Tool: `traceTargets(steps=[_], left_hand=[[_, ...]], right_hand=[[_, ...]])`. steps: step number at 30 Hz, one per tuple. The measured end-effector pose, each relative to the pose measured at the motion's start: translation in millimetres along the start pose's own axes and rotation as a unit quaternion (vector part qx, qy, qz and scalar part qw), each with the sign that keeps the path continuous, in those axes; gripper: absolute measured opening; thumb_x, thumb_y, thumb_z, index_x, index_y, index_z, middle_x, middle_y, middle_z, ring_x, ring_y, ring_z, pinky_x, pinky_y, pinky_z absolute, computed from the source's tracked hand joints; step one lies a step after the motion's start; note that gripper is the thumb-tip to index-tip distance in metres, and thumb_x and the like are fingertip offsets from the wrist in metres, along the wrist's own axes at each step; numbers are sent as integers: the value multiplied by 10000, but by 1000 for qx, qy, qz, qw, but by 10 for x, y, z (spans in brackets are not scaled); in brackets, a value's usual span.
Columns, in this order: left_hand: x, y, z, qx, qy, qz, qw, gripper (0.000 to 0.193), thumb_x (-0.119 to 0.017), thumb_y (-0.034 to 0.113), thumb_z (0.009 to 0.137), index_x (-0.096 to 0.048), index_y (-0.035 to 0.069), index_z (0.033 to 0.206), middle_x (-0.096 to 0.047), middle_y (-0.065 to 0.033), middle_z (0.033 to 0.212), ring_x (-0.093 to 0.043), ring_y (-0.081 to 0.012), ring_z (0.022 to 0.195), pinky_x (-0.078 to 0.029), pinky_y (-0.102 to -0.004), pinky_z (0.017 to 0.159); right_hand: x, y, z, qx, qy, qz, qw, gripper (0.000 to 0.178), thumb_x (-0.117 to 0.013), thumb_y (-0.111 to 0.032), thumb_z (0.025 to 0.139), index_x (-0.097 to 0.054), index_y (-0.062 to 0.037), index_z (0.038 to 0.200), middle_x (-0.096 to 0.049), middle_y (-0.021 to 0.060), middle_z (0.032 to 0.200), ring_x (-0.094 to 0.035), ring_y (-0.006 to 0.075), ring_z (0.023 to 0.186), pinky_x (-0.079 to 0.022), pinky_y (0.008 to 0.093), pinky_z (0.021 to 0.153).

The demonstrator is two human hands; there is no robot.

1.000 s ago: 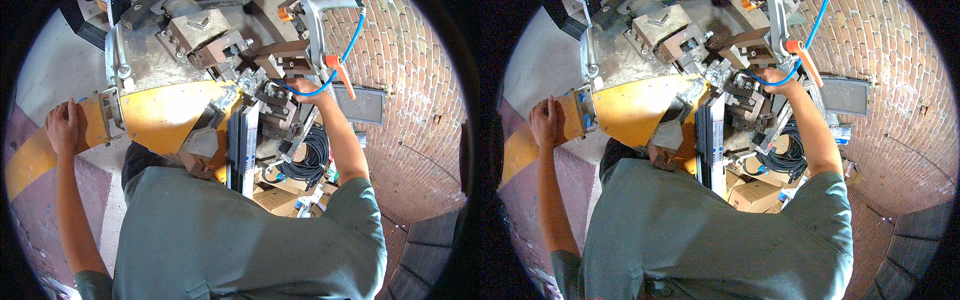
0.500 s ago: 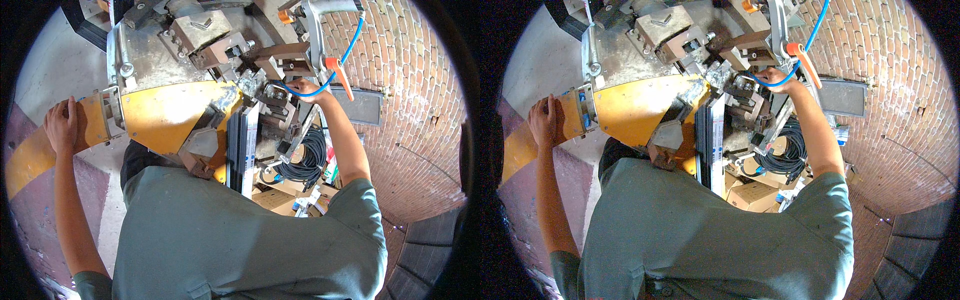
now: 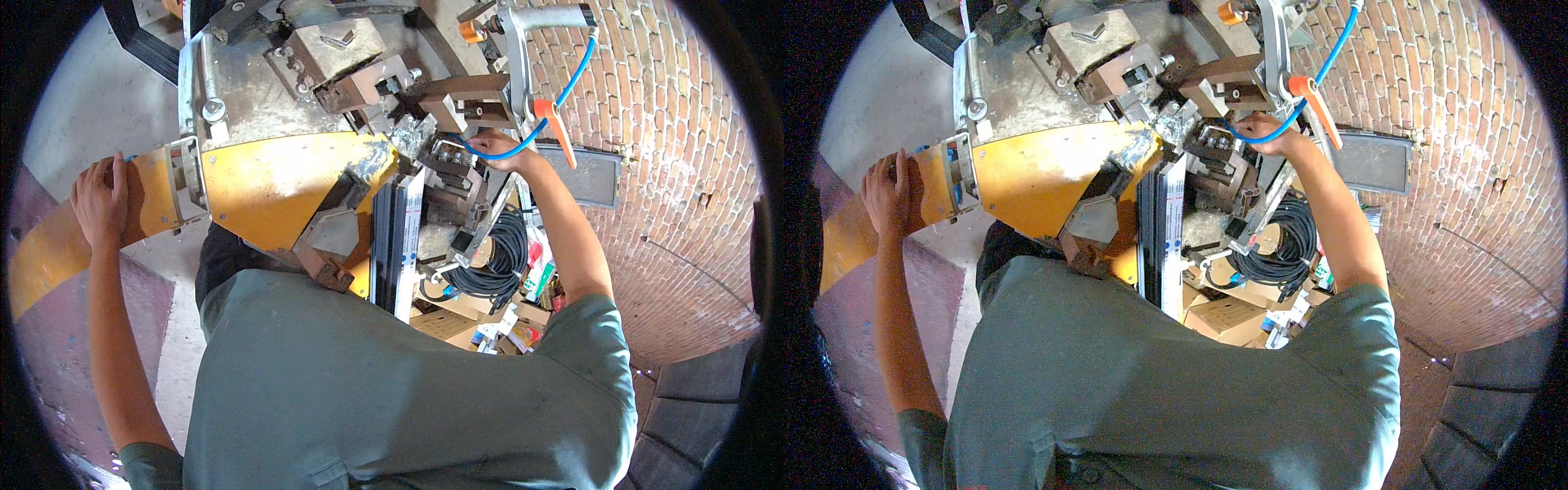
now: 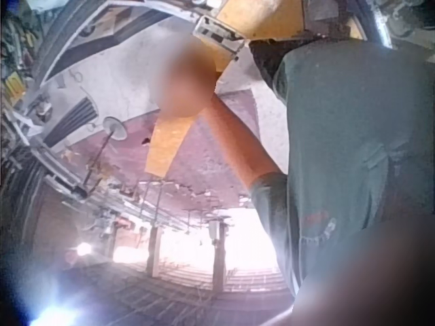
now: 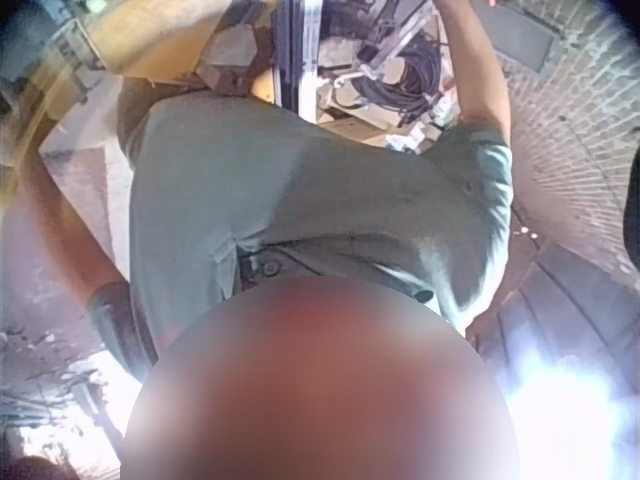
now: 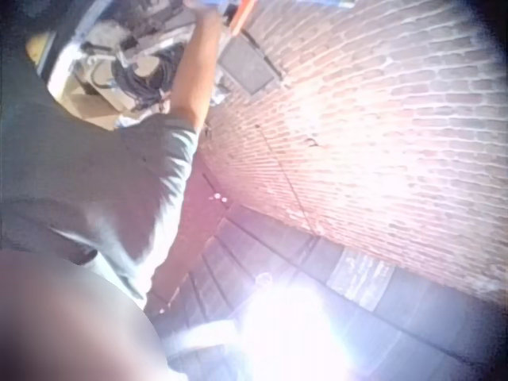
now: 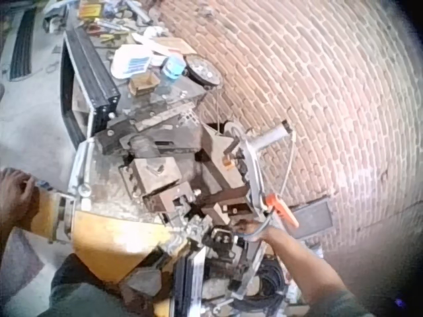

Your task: The person operates a miter saw to cut a metal profile, then assembles the cut piece with other metal components on the saw table. They use a wrench to tighten bolts and secure the parts together, repeatedly adjusting and checking the alignment of the assembled frame.

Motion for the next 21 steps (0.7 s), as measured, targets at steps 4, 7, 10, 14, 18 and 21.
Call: traceTargets(steps=[4,7,10,14,18,21], left_hand=[[39,56,5,-24,16,7,1000,453,-536,482,1029,-758,94,1104,-735,-91,1095,-638,-295,1126,-406,-446,1095],[91,95,2,-23,26,-4,999,443,-543,476,1025,-759,93,1077,-735,-98,1073,-643,-301,1106,-413,-449,1084],[143,129,-1,-8,44,-2,999,439,-550,469,1019,-758,85,1066,-734,-110,1063,-644,-312,1091,-421,-451,1068],[176,103,-30,9,51,-42,998,448,-558,459,1012,-761,63,1057,-734,-127,1064,-643,-329,1068,-435,-451,1037],[141,101,-3,12,45,-50,998,471,-545,463,1012,-768,49,1027,-732,-145,1067,-643,-338,1047,-440,-447,1023],[143,100,-4,8,44,-38,998,479,-532,471,1018,-764,51,1020,-732,-139,1071,-640,-329,1065,-432,-450,1043]], right_hand=[[70,-80,-309,-19,30,-69,997,380,-533,-343,1041,-716,-14,1097,-712,268,1035,-665,446,983,-517,471,889],[136,-88,-451,-97,54,-41,993,420,-548,-389,1044,-721,-7,1068,-716,263,985,-683,401,951,-518,458,866],[101,-28,-480,-198,20,-14,980,341,-545,-307,1032,-740,-67,1173,-709,246,1168,-662,412,1141,-508,457,989],[116,-76,-381,-214,3,-68,974,326,-554,-287,1038,-749,-27,1010,-727,234,912,-664,281,848,-526,431,820],[191,-206,-285,-126,-58,-256,957,256,-576,-203,966,-768,-45,1023,-721,271,992,-689,420,1010,-539,487,899],[214,-255,-266,-118,-53,-231,964,272,-552,-189,926,-744,-9,994,-719,258,1041,-688,419,1018,-541,494,920]])
Point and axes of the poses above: each hand's wrist, its own z-axis towards the middle knuckle, its own x-axis out of the back of the hand, y = z × x, the point moved 7 cm from there along z, towards the middle knuckle
